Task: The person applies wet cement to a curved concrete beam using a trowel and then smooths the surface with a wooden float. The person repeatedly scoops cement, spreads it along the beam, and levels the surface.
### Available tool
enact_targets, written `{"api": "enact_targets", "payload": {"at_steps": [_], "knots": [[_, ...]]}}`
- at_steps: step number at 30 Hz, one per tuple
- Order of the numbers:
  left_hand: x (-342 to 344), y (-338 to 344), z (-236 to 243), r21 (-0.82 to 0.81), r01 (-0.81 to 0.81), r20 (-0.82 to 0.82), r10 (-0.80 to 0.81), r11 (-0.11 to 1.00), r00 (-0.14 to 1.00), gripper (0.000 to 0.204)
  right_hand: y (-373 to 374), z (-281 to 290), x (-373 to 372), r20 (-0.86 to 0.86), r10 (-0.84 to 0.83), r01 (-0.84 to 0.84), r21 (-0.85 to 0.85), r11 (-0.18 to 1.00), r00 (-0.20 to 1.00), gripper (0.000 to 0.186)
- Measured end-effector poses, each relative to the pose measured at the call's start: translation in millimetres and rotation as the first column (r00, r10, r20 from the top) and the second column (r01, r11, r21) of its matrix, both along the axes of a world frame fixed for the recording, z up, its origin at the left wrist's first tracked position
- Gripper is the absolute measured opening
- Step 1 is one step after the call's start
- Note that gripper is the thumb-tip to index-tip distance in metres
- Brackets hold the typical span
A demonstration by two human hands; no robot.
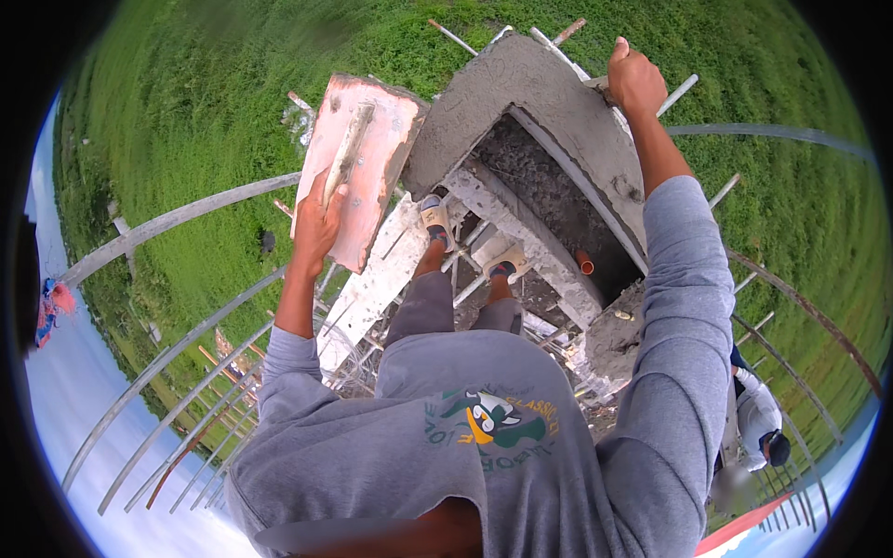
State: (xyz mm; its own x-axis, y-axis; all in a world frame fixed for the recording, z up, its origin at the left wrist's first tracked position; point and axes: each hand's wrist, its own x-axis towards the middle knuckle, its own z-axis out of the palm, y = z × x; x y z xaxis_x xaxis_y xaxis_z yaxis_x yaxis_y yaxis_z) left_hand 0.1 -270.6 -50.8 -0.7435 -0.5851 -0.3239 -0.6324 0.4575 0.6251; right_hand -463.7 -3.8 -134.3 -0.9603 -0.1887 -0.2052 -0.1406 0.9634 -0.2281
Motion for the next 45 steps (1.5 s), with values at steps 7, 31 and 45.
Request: {"api": "enact_targets", "payload": {"at_steps": [7, 31, 45], "knots": [[6, -72, -51, 0.013, 0.229, 0.100, -0.229, 0.973, 0.968, 0.042, -3, 4, 1, -0.001, 0.002, -0.002, 0.015, 1.000, 1.000, 0.063], [-241, -27, -88, 0.022, 0.561, 0.115, -0.560, 0.827, 0.821, 0.042, -2, -5, 7, -0.131, -0.025, 0.020, -0.042, 0.999, 0.991, 0.057], [-278, -8, -72, -0.019, 0.581, 0.100, -0.576, 0.814, 0.811, 0.040, -4, -1, 8, -0.203, -0.012, -0.012, -0.117, 0.993, 0.979, 0.056]]}}
